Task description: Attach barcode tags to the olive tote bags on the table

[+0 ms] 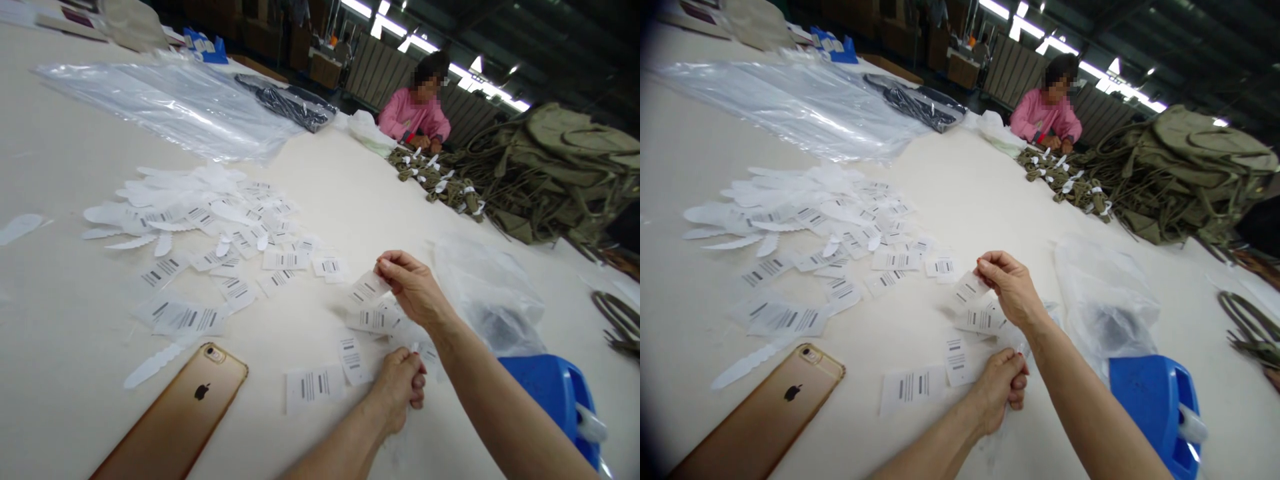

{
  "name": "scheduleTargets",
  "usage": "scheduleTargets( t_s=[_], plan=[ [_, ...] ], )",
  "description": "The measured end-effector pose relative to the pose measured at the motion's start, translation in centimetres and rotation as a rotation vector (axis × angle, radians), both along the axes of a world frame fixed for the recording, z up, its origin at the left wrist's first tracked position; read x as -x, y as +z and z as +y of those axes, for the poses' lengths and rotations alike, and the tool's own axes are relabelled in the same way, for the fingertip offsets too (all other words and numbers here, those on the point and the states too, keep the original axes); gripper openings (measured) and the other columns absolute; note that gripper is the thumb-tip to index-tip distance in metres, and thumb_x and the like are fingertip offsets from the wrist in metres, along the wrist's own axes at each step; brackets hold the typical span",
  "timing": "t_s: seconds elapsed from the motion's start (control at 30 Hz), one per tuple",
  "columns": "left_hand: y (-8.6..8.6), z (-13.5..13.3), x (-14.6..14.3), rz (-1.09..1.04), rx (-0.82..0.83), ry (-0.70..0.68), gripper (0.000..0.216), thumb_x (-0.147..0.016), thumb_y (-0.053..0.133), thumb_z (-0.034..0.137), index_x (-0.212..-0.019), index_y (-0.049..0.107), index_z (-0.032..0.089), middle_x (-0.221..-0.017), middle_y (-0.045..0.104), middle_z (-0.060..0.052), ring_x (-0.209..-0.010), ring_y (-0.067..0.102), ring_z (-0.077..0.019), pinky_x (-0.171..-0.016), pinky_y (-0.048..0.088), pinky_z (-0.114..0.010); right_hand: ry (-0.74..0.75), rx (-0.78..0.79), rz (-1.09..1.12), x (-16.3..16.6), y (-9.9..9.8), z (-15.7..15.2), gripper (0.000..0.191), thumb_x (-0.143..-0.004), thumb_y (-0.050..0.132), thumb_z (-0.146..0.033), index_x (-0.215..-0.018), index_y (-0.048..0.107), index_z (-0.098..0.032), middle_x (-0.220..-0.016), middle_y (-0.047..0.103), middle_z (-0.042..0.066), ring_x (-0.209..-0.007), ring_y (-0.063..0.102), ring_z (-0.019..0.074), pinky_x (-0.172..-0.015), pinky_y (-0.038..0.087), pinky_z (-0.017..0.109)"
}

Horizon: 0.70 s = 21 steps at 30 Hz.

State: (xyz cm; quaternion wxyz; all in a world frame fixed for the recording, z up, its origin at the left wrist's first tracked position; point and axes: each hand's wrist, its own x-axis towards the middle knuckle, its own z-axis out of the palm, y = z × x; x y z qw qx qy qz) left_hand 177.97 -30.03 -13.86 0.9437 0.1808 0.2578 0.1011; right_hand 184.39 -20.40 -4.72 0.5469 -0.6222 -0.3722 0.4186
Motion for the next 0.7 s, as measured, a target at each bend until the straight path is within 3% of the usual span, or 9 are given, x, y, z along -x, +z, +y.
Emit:
scheduleTargets(
  t_s=[0.17, 0.23, 0.33, 0.4, 0.5, 0.6, 0.7],
  plan=[
    [0.1, 0.7, 0.3, -0.058, 0.097, 0.023, 0.017, -0.066, 0.052, 0.03, -0.068, 0.04, 0.019, -0.045, 0.031, 0.009, -0.034, 0.02, -0.0021, -0.038, 0.014, -0.019, -0.258, -0.408, -0.765, -3.5, 2.1, -3.0, 0.012, -0.074, 0.064, -0.025, -0.085, 0.062, -0.021, -0.083, 0.064, 0.001, -0.058, 0.054, 0.0094, -0.053, 0.045, 0.024],
    [0.0, 0.9, 0.3, -0.075, 0.131, 0.02, 0.02, -0.066, 0.055, 0.033, -0.068, 0.041, 0.018, -0.045, 0.032, 0.009, -0.033, 0.022, -0.0021, -0.038, 0.016, -0.018, -0.153, -0.419, -1.085, -5.0, 2.2, -5.4, 0.014, -0.077, 0.06, -0.019, -0.09, 0.062, -0.022, -0.091, 0.064, 0.003, -0.068, 0.06, 0.012, -0.062, 0.051, 0.026],
    [-0.1, 1.0, 0.3, -0.072, 0.13, 0.035, 0.027, -0.067, 0.055, 0.041, -0.07, 0.042, 0.017, -0.047, 0.042, 0.006, -0.032, 0.034, -0.0049, -0.037, 0.024, -0.019, 0.233, -0.332, -1.415, -6.9, 0.8, -9.1, 0.02, -0.08, 0.055, -0.014, -0.096, 0.062, -0.022, -0.097, 0.066, 0.005, -0.084, 0.063, 0.0147, -0.074, 0.053, 0.027],
    [-0.1, 1.0, 0.3, -0.06, 0.105, 0.041, 0.031, -0.067, 0.055, 0.045, -0.072, 0.043, 0.016, -0.05, 0.05, 0.001, -0.038, 0.048, -0.011, -0.04, 0.032, -0.021, 0.393, -0.307, -1.506, -7.7, -0.7, -11.1, 0.022, -0.082, 0.052, -0.012, -0.099, 0.061, -0.021, -0.099, 0.066, 0.007, -0.089, 0.062, 0.0151, -0.077, 0.053, 0.026],
    [0.0, 1.0, 0.3, -0.074, 0.103, 0.024, 0.035, -0.069, 0.054, 0.048, -0.076, 0.042, 0.016, -0.058, 0.058, -0.005, -0.051, 0.06, -0.019, -0.046, 0.039, -0.024, 0.491, -0.337, -1.536, -8.2, -2.2, -13.3, 0.024, -0.084, 0.047, -0.011, -0.102, 0.06, -0.019, -0.103, 0.064, 0.01, -0.096, 0.06, 0.0167, -0.081, 0.052, 0.029],
    [0.0, 1.0, 0.4, -0.091, 0.126, -0.001, 0.036, -0.07, 0.053, 0.049, -0.077, 0.042, 0.016, -0.06, 0.06, -0.006, -0.053, 0.062, -0.0202, -0.049, 0.041, -0.025, 0.568, -0.315, -1.516, -8.2, -2.4, -14.3, 0.026, -0.084, 0.045, -0.012, -0.104, 0.06, -0.019, -0.107, 0.063, 0.01, -0.102, 0.058, 0.0186, -0.084, 0.051, 0.032],
    [-0.1, 1.0, 0.3, -0.1, 0.123, -0.024, 0.035, -0.071, 0.053, 0.048, -0.077, 0.043, 0.016, -0.055, 0.056, -0.003, -0.044, 0.056, -0.0163, -0.043, 0.037, -0.023, 0.62, -0.197, -1.469, -8.3, -2.3, -14.5, 0.023, -0.084, 0.044, -0.015, -0.094, 0.064, -0.023, -0.096, 0.066, 0.009, -0.094, 0.061, 0.0195, -0.078, 0.053, 0.033]
  ],
)
